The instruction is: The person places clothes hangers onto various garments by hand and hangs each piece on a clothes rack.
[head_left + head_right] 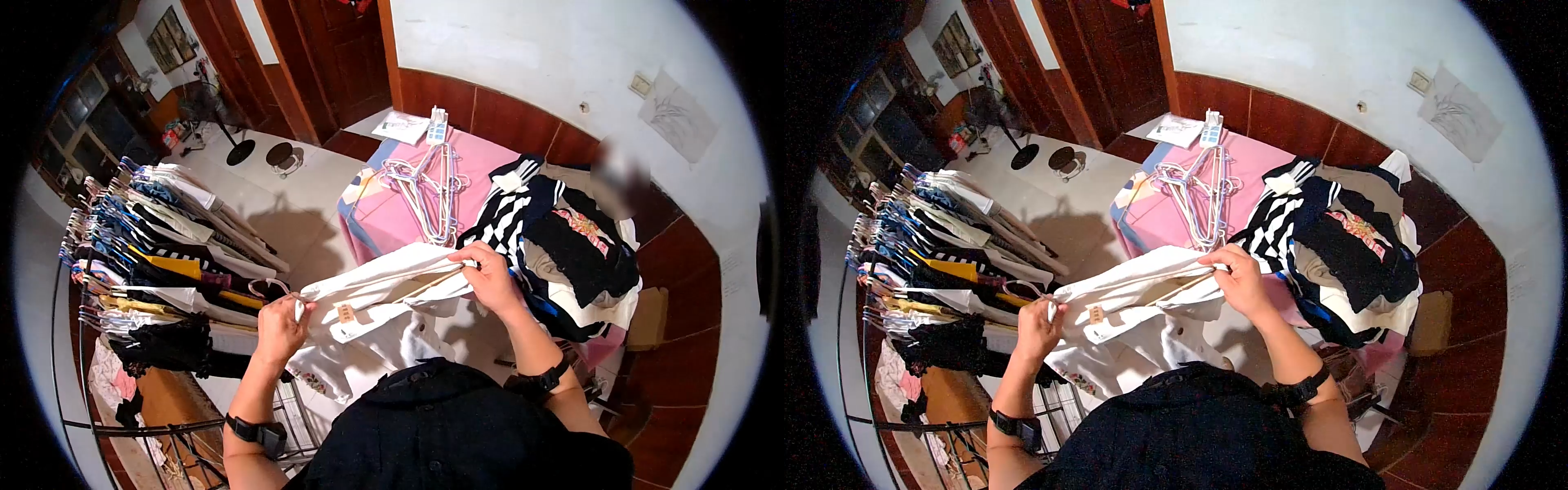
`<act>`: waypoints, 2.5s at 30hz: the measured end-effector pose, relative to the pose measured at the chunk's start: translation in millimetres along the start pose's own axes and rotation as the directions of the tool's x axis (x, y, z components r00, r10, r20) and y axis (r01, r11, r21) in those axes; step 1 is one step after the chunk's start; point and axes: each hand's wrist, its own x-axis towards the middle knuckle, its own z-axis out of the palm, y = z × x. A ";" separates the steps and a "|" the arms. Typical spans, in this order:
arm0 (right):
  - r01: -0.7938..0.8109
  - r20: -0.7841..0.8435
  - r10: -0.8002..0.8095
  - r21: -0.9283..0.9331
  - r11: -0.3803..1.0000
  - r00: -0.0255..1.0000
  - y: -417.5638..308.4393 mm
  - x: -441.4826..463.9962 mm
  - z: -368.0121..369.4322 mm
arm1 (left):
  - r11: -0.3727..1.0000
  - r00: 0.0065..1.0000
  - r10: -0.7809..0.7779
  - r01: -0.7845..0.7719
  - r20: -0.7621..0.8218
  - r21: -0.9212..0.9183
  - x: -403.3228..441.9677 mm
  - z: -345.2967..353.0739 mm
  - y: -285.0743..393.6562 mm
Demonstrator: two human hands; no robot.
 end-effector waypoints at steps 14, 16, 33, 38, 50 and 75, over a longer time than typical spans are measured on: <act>-0.190 0.049 0.184 0.301 0.934 0.982 -17.2 7.2 -0.4 | 0.995 0.995 0.104 -0.104 0.014 0.012 -8.3 -7.0 0.0; 0.031 -0.056 -0.043 -0.199 0.980 0.998 -25.3 12.1 8.4 | 0.961 0.985 0.101 -0.133 0.139 0.242 -8.8 0.9 16.7; 0.064 0.131 -0.022 -0.323 0.944 0.991 -43.6 -8.5 35.5 | 0.839 0.911 -0.384 0.278 -0.148 -0.467 -31.9 37.9 43.5; 0.048 0.148 -0.029 -0.126 0.991 0.989 -16.9 -8.2 47.9 | 0.917 0.942 -0.280 0.206 -0.183 -0.342 -33.5 48.3 61.7; -0.287 0.415 0.116 0.378 0.881 0.903 -16.5 0.3 45.3 | 0.746 0.850 -0.508 0.352 -0.141 -0.565 -56.2 47.6 61.7; 0.570 0.474 -0.574 0.170 0.804 0.668 1.5 23.5 65.2 | 0.666 0.723 -0.687 0.584 -0.074 -0.465 -134.0 41.9 99.0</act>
